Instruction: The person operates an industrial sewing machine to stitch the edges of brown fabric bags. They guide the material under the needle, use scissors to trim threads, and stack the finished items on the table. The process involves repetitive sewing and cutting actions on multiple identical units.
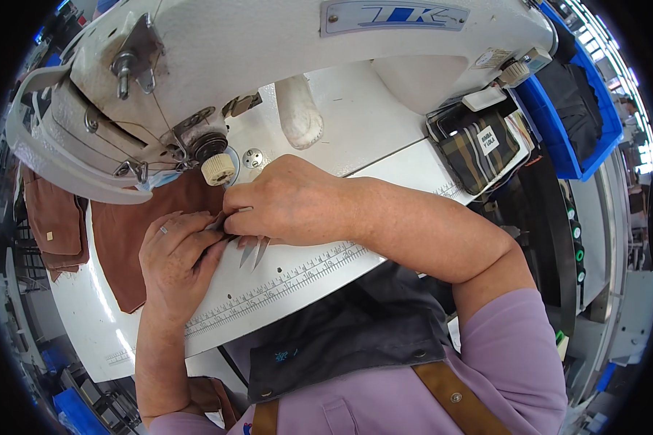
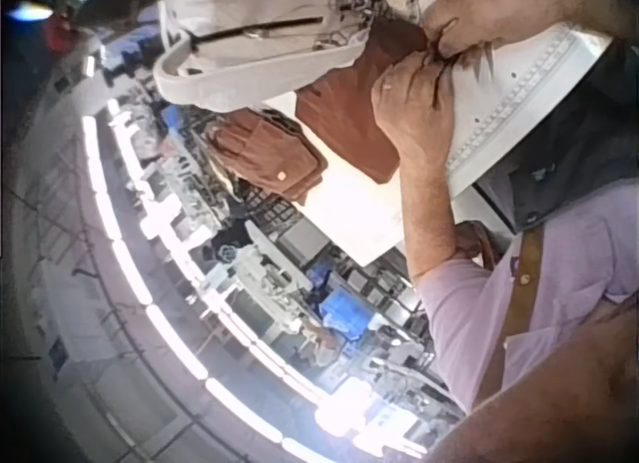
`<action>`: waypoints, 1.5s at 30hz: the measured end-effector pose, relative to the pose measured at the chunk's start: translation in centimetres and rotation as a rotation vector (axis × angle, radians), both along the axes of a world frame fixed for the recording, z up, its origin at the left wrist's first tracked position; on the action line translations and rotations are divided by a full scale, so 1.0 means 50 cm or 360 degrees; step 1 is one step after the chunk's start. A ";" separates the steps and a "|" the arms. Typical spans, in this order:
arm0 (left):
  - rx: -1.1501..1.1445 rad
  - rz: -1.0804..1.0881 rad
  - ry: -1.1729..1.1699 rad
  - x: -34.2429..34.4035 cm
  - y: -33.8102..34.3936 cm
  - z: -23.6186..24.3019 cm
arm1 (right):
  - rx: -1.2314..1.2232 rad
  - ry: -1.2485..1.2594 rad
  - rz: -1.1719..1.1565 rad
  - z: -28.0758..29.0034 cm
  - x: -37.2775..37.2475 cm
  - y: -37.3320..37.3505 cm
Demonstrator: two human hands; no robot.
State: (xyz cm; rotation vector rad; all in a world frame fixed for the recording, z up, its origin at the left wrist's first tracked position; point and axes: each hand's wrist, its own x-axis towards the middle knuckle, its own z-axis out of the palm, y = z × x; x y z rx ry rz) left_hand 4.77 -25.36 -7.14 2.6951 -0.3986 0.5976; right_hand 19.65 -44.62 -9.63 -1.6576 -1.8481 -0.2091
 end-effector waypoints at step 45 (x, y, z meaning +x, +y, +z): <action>0.0325 -0.0067 -0.0503 -0.015 -0.003 -0.009 | 0.0402 -0.0146 -0.0168 0.034 -0.009 0.017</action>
